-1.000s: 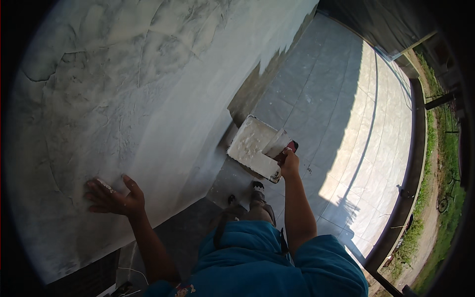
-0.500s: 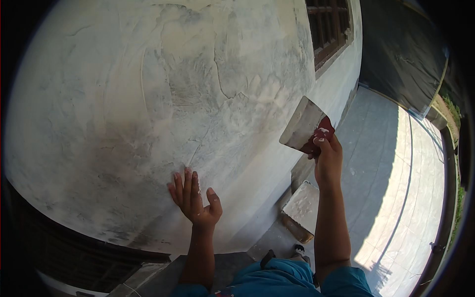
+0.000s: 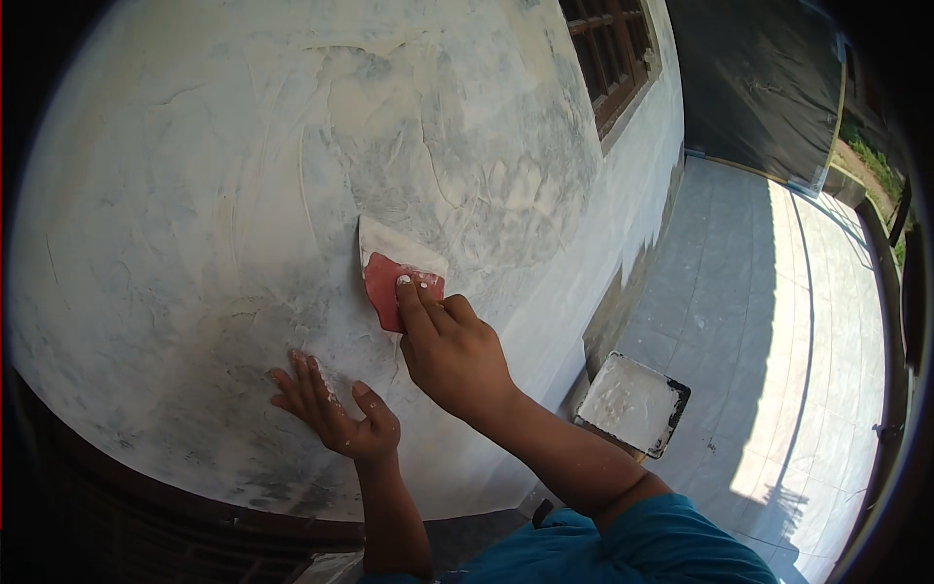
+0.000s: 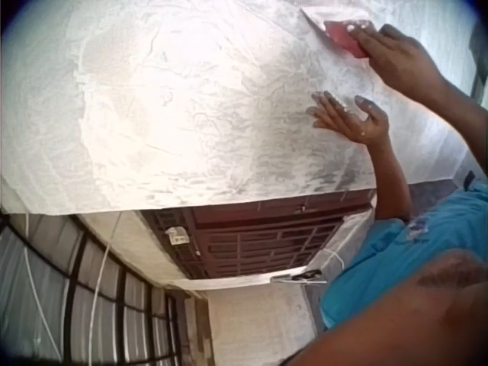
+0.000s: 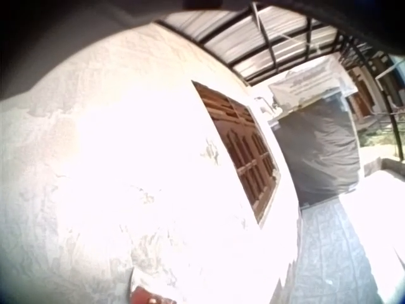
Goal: Applying a layer of white plaster or wall putty to an exterior wall using a scraper.
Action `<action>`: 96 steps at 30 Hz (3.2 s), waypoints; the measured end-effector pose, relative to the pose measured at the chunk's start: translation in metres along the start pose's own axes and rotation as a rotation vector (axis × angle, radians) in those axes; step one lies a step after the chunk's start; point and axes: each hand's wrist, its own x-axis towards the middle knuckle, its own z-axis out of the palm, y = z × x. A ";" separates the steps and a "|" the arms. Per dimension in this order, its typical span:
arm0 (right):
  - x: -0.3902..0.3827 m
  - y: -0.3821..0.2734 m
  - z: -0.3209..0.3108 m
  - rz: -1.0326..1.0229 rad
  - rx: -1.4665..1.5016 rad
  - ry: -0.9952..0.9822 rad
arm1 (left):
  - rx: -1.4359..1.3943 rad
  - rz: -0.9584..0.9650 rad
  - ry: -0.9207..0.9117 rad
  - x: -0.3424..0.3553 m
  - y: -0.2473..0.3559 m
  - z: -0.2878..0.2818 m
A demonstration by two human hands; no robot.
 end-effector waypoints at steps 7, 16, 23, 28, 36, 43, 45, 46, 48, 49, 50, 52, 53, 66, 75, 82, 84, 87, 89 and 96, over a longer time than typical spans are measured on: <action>0.056 0.075 -0.022 0.192 -0.108 0.074 | 0.038 0.047 0.044 -0.002 -0.002 0.006; -0.016 0.010 -0.014 0.014 0.039 -0.112 | 0.010 0.034 0.056 -0.005 -0.005 0.005; 0.079 0.074 -0.030 0.130 -0.095 0.133 | 0.042 0.050 0.068 -0.006 -0.006 0.010; 0.022 0.029 0.015 -0.185 -0.274 -0.067 | 0.052 0.025 0.057 -0.010 -0.004 0.009; 0.051 0.080 -0.033 0.086 -0.136 0.059 | 0.083 0.052 0.056 -0.010 -0.006 0.011; -0.023 0.050 0.020 -0.127 -0.190 -0.107 | 0.117 0.059 0.034 -0.009 -0.005 0.011; -0.030 0.040 -0.009 -0.080 -0.028 -0.194 | 0.133 0.062 0.032 -0.008 -0.006 0.011; -0.029 0.042 -0.023 -0.040 0.037 -0.212 | 0.125 0.058 0.033 -0.008 -0.004 0.012; 0.003 0.060 -0.038 0.033 0.117 -0.040 | 0.125 0.052 0.028 -0.008 -0.005 0.011; 0.025 0.070 -0.038 0.055 0.054 0.055 | 0.128 0.050 0.030 -0.009 -0.008 0.010; 0.049 0.082 -0.040 0.071 -0.023 0.153 | 0.119 0.044 0.039 -0.009 -0.006 0.012; 0.088 0.090 -0.031 0.083 -0.102 0.202 | 0.125 0.043 0.044 -0.006 -0.004 0.008; 0.092 0.090 -0.018 0.014 -0.125 0.194 | 0.113 0.039 0.046 -0.008 -0.003 0.014; 0.073 0.088 -0.038 -0.070 -0.108 0.123 | 0.143 0.037 0.022 -0.009 -0.005 0.011; -0.021 0.063 0.003 -0.211 -0.084 -0.022 | 0.144 0.041 0.027 -0.007 0.001 0.012; 0.065 0.124 -0.032 0.058 -0.096 0.182 | 0.139 0.037 0.023 -0.008 -0.003 0.012; 0.066 0.147 -0.017 0.053 -0.119 0.129 | 0.125 0.032 0.030 -0.007 0.001 0.014; 0.006 0.113 0.016 -0.056 -0.110 0.057 | 0.122 0.045 0.029 -0.008 -0.001 0.016; -0.037 0.087 0.010 -0.091 -0.045 0.012 | 0.153 0.039 0.008 -0.008 -0.001 0.013; 0.032 0.134 -0.034 0.152 -0.065 0.120 | 0.149 0.034 0.031 -0.008 -0.005 0.013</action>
